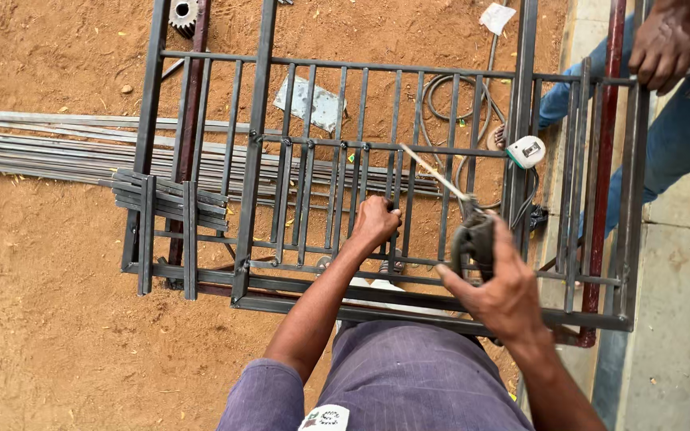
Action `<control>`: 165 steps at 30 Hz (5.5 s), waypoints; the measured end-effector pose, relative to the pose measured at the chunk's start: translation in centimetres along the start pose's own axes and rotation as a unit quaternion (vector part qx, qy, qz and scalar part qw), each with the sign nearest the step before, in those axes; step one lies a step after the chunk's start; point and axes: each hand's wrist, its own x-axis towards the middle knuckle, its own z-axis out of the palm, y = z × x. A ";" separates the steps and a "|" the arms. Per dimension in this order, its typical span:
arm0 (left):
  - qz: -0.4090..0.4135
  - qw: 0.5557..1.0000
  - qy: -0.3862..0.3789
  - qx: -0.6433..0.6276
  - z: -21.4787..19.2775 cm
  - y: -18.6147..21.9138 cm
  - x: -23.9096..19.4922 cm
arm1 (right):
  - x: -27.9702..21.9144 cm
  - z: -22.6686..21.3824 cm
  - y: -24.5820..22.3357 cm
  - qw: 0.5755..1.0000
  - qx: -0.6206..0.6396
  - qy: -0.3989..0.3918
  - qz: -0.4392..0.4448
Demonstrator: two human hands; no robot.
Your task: The person welds vertical metal bars onto a horizontal metal frame structure. They repeatedly measure the spacing between bars using a tape measure, adjust the position of the bars, and apply welds at the intersection points using a handheld welding tool. The process involves precise alignment and securing of multiple bars to the frame.
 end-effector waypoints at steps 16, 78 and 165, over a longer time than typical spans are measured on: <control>-0.023 1.000 -0.002 -0.017 0.0 0.5 -0.4 | -0.4 4.9 2.8 1.000 0.000 0.023 -0.008; 0.035 0.999 0.033 0.022 -1.3 2.0 -1.7 | -0.5 4.5 2.0 1.000 0.004 0.011 0.025; 0.003 0.998 -0.055 0.012 -2.2 3.6 -2.5 | 10.8 5.1 20.4 0.989 -0.027 0.099 0.105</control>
